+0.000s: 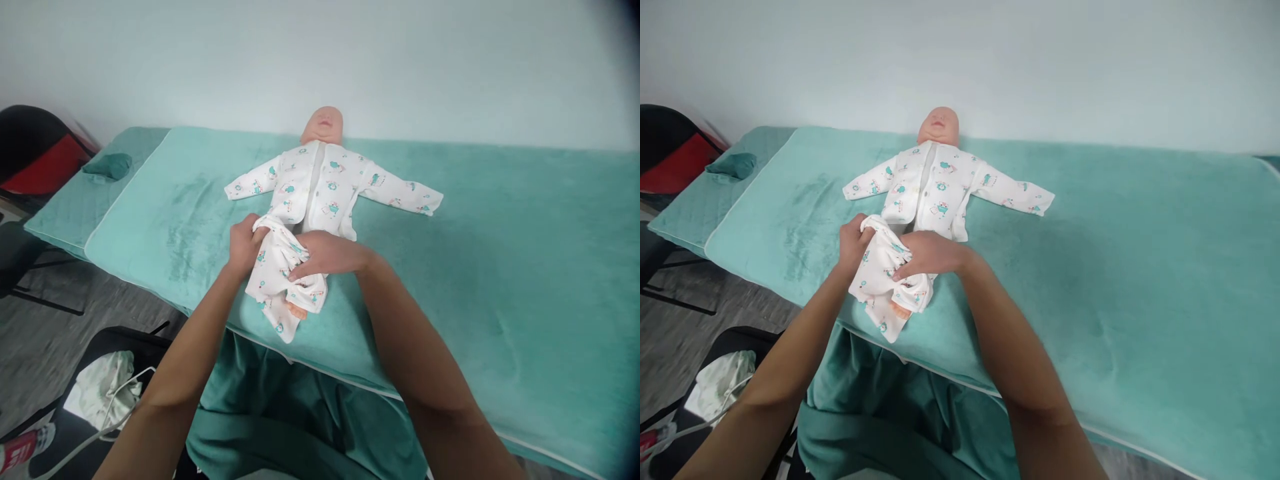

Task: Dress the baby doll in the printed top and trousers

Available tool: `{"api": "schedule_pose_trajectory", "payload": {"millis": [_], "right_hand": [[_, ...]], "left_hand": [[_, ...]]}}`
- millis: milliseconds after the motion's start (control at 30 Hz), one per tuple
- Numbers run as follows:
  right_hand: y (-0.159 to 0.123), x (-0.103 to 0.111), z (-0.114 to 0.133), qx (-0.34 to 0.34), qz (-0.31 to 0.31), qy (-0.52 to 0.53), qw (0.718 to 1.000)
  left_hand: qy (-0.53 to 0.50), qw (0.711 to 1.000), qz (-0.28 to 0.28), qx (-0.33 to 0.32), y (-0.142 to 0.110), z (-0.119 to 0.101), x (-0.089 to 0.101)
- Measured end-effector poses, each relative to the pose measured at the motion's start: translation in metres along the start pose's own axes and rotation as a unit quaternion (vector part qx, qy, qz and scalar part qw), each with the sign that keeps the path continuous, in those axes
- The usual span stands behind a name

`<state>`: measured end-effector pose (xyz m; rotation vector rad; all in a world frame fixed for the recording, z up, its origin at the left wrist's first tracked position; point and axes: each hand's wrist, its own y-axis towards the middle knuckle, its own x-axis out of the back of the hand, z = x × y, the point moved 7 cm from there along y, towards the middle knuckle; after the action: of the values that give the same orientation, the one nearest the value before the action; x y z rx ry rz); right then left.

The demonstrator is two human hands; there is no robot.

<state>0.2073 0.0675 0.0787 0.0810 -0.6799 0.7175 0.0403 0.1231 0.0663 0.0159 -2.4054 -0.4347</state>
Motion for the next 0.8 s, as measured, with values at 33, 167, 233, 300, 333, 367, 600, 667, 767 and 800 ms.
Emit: {"api": "schedule_pose_trajectory", "payload": {"millis": [33,167,233,300,333,367,600,667,767,800], "right_hand": [[0.0,0.0,0.0,0.005,-0.003,0.005,1.0],[0.001,0.004,0.005,0.025,-0.055,0.003,0.998],[0.002,0.006,0.008,0.031,-0.096,0.005,0.995],[0.005,0.008,0.007,0.029,-0.134,0.013,0.99],[0.006,0.009,0.005,0.027,-0.154,0.016,0.987],[0.007,0.01,0.004,0.026,-0.176,0.019,0.984],[0.009,0.013,0.0,0.038,-0.248,0.051,0.967],[0.009,0.013,0.0,0.04,-0.244,0.054,0.967],[0.008,0.014,-0.001,0.042,-0.247,0.046,0.967],[0.007,0.015,-0.001,0.041,-0.246,0.041,0.968]], "left_hand": [[0.005,1.0,0.003,-0.005,0.004,0.0,-0.004],[-0.05,0.999,-0.011,0.01,-0.004,0.006,-0.011],[-0.097,0.992,-0.072,0.043,-0.023,0.014,0.0],[-0.112,0.982,-0.125,0.085,-0.048,0.021,0.016],[-0.109,0.982,-0.12,0.1,-0.059,0.022,0.021],[-0.103,0.985,-0.08,0.109,-0.068,0.02,0.021],[-0.089,0.98,0.156,0.084,-0.104,-0.007,0.002],[-0.103,0.98,0.148,0.087,-0.102,-0.006,0.001],[-0.072,0.989,0.11,0.065,-0.089,-0.002,0.005],[-0.056,0.992,0.094,0.057,-0.083,0.001,0.008]]}}
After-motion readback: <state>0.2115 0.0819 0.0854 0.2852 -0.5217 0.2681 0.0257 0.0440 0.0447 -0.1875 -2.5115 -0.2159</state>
